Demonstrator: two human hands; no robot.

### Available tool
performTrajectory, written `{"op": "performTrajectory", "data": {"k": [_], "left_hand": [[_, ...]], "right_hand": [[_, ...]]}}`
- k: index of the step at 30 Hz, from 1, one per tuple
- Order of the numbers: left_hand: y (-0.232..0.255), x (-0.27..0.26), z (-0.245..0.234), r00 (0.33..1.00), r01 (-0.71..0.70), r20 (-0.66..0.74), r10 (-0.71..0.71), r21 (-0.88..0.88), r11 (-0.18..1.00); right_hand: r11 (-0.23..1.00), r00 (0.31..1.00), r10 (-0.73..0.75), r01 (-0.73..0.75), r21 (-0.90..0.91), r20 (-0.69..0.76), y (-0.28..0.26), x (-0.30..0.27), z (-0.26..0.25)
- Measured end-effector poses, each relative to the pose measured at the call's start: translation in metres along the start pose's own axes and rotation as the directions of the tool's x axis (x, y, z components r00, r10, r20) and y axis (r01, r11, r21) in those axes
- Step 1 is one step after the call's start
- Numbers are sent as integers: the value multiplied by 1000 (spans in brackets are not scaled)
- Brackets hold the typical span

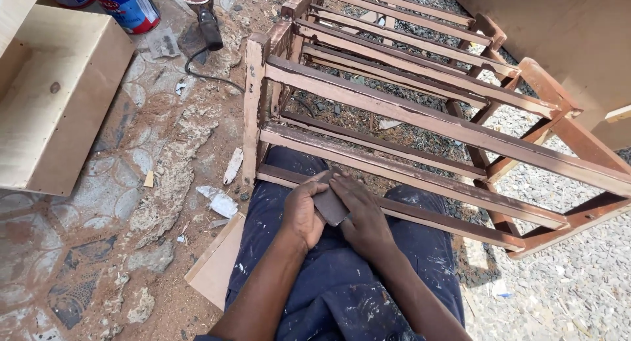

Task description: Sanding the surfaces of a wooden furniture frame using a piece of sandpaper to smooth it.

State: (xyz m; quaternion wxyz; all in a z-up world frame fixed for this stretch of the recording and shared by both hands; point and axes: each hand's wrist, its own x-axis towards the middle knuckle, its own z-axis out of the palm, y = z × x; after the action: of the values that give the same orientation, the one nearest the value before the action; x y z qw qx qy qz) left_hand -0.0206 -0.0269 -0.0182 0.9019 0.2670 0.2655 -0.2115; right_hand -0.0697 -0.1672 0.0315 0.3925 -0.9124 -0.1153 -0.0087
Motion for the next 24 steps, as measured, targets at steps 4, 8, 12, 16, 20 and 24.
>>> {"op": "performTrajectory", "data": {"k": [4,8,12,16,20,24], "left_hand": [[14,1,9,1000,20,8,-20,-105,994],[49,9,-5,987,-138,73,147,-110,984],[67,12,-20,969,-196,98,226,-251,948],[71,1,-13,961,-237,61,268,-314,919],[54,28,-21,964,-225,66,257,-315,922],[35,34,-6,983,-154,57,177,-283,947]], "right_hand": [[997,989,-83,81,-17,-125,15,0,2],[995,970,-39,61,84,-239,14,-4,1],[968,966,114,-54,246,-234,-1,-8,-9],[959,949,183,-114,261,-259,12,-12,-4],[904,918,285,-162,395,-276,50,-18,15],[843,896,341,-158,514,-284,56,-19,19]]}}
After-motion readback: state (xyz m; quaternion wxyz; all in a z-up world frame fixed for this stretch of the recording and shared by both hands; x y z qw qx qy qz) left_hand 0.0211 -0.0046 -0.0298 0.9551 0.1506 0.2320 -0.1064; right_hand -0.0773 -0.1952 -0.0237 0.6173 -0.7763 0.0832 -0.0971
